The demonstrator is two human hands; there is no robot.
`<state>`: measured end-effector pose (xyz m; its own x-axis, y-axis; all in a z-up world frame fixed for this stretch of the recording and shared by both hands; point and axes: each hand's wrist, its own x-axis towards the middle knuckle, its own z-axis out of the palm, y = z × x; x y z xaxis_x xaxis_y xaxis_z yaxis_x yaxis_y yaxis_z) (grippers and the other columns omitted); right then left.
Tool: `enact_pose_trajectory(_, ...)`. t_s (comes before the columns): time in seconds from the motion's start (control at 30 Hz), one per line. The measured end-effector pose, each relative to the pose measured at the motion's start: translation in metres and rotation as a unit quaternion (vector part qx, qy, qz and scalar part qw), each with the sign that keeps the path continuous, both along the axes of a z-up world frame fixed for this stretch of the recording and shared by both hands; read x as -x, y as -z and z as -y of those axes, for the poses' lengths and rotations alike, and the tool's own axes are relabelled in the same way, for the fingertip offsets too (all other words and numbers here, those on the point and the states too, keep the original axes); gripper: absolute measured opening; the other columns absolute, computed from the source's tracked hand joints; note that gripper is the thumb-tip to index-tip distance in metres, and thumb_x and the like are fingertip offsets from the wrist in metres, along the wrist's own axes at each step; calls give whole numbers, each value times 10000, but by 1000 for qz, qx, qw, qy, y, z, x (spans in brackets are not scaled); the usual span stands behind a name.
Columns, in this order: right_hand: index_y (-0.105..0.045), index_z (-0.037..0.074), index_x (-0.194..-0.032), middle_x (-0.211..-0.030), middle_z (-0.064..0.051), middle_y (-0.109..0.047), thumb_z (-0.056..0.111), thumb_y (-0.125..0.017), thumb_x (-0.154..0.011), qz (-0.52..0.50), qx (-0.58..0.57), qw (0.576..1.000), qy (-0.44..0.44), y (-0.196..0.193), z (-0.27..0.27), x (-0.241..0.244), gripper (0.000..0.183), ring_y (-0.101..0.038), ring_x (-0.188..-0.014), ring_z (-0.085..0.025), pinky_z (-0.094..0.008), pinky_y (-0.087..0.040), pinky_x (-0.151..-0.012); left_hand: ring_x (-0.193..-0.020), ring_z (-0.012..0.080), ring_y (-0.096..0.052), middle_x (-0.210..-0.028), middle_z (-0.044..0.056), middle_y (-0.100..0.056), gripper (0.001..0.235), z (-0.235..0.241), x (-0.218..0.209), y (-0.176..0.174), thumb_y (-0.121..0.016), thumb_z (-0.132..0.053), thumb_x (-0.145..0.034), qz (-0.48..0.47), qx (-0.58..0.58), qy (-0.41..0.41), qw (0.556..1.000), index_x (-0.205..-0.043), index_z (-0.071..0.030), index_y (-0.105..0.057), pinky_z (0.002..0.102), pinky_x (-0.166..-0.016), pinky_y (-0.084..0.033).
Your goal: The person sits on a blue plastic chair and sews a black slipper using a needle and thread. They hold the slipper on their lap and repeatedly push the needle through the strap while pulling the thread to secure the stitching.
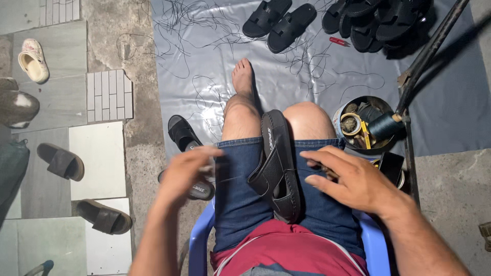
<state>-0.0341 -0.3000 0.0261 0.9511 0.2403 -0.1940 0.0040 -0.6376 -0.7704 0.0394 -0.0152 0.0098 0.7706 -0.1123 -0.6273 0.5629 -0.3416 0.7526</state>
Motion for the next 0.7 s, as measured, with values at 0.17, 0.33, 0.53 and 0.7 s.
enact_pose_trajectory(0.17, -567, 168, -1187, -1031, -19, -630, 176, -471, -844, 81, 41, 985, -146, 11, 14, -6, 357, -615, -928, -169, -292, -458, -799, -801, 257, -475, -928, 96, -459, 326, -31, 3, 13, -453, -438, -879, 127, -386, 100, 908, -814, -121, -494, 419, -734, -362)
enact_pose_trajectory(0.33, -605, 262, -1128, -949, 73, -633, 212, -496, -838, 102, 128, 964, -209, 9, 2, -23, 314, -616, -849, -135, -331, -526, -597, -1147, 303, -504, -1177, 172, -567, 335, 20, 15, 4, -550, -287, -846, 399, -88, 265, 873, -1098, -69, -578, 427, -978, -341)
enact_pose_trajectory(0.53, -647, 235, -980, -858, 47, -622, 230, -535, -794, 87, 151, 961, -215, 10, -3, -30, 216, -629, -786, -188, -325, -505, -697, -952, 411, -595, -963, 222, -649, 517, 46, 19, -5, -592, -284, -814, 247, -25, 346, 905, -1262, -55, -474, 511, -824, -447)
enact_pose_trajectory(0.7, -630, 295, -987, -864, 60, -600, 255, -524, -779, 63, 211, 948, -231, 7, -3, -33, 236, -611, -776, -185, -332, -505, -693, -827, 396, -638, -795, 195, -669, 409, 51, 22, 7, -622, -258, -794, 214, -14, 294, 931, -1138, -44, -567, 492, -702, -504)
